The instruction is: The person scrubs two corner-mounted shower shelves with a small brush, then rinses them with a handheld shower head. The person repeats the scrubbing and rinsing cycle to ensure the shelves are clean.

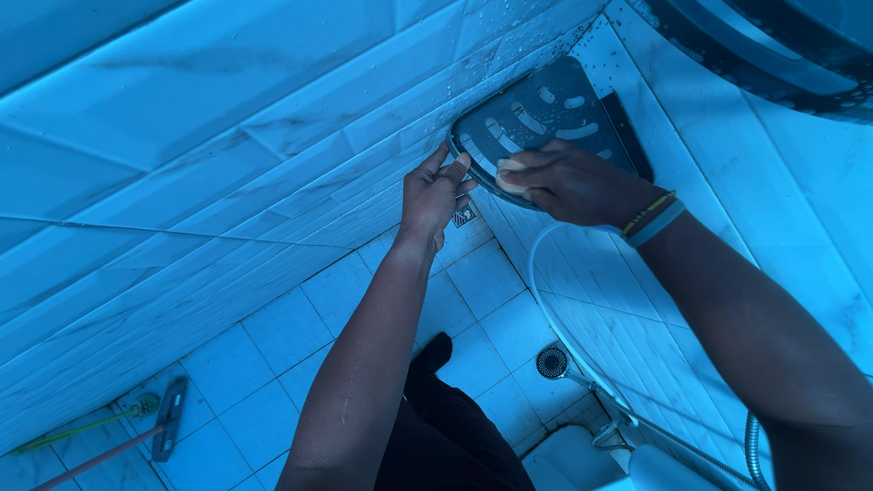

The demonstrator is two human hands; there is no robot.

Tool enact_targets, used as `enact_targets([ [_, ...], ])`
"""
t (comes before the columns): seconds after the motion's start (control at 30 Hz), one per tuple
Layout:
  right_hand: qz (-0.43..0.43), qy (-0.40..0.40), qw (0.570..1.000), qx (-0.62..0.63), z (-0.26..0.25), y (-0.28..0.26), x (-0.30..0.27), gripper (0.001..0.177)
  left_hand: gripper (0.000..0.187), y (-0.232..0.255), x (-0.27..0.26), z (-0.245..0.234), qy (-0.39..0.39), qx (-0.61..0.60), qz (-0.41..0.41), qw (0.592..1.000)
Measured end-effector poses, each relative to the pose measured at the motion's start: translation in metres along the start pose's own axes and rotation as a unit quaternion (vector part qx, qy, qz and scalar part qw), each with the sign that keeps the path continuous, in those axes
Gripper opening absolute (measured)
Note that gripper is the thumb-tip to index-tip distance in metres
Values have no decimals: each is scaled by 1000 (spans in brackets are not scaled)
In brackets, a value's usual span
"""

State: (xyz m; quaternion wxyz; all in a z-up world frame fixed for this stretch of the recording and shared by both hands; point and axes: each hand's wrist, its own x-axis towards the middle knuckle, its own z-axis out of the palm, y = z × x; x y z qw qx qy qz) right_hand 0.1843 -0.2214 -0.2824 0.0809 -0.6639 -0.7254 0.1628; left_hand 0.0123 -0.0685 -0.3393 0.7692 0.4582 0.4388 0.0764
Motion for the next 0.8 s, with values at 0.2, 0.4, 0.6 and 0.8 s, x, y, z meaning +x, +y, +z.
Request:
enact_targets([
  [0.2,33,-5,999,38,-4,-3,-5,37,68,7,-1,-5,-9,7,-2,1000],
  [0.4,-7,29,999,40,8,7,-6,38,67,4,0,0,-6,12,-8,1000],
  [0.6,-7,46,998,49,-1,2,0,37,65,12,-2,-1,-9,8,-10,1000],
  [0.8,1,12,999,41,7,7,-9,39,65,3,3,3,1,-2,-14,1000],
])
